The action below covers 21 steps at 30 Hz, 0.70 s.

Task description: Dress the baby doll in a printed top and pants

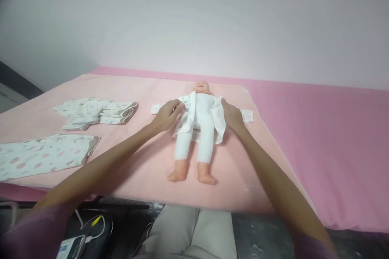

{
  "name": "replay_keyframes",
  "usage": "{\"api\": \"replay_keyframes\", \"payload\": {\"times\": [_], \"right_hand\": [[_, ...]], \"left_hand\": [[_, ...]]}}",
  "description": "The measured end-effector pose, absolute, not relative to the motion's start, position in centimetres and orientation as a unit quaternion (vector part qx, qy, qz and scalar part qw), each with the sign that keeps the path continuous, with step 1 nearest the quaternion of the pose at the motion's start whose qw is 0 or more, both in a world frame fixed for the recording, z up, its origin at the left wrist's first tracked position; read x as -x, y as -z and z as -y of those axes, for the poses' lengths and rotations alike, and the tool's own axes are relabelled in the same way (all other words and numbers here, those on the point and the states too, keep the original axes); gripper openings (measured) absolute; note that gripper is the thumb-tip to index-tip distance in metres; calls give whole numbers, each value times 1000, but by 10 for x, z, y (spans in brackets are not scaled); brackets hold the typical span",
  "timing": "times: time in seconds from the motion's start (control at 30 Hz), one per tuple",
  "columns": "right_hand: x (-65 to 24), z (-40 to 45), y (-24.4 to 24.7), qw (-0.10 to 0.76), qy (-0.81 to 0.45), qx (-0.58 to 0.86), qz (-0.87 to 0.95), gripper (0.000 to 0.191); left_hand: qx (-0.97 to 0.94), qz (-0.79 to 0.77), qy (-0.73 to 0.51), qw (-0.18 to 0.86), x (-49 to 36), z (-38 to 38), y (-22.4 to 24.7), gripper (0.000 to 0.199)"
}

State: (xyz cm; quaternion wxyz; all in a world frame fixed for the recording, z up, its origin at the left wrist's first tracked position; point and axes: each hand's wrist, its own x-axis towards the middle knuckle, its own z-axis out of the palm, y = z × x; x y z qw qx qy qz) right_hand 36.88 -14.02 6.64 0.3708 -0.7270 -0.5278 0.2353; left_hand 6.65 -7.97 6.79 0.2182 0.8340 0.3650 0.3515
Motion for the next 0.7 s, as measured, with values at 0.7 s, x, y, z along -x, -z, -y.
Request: {"api": "replay_keyframes", "payload": {"times": [0.7], "right_hand": [[-369, 155, -59, 301, -249, 687, 613, 66]], "left_hand": [[-834, -332, -356, 260, -66, 85, -45, 40]]}}
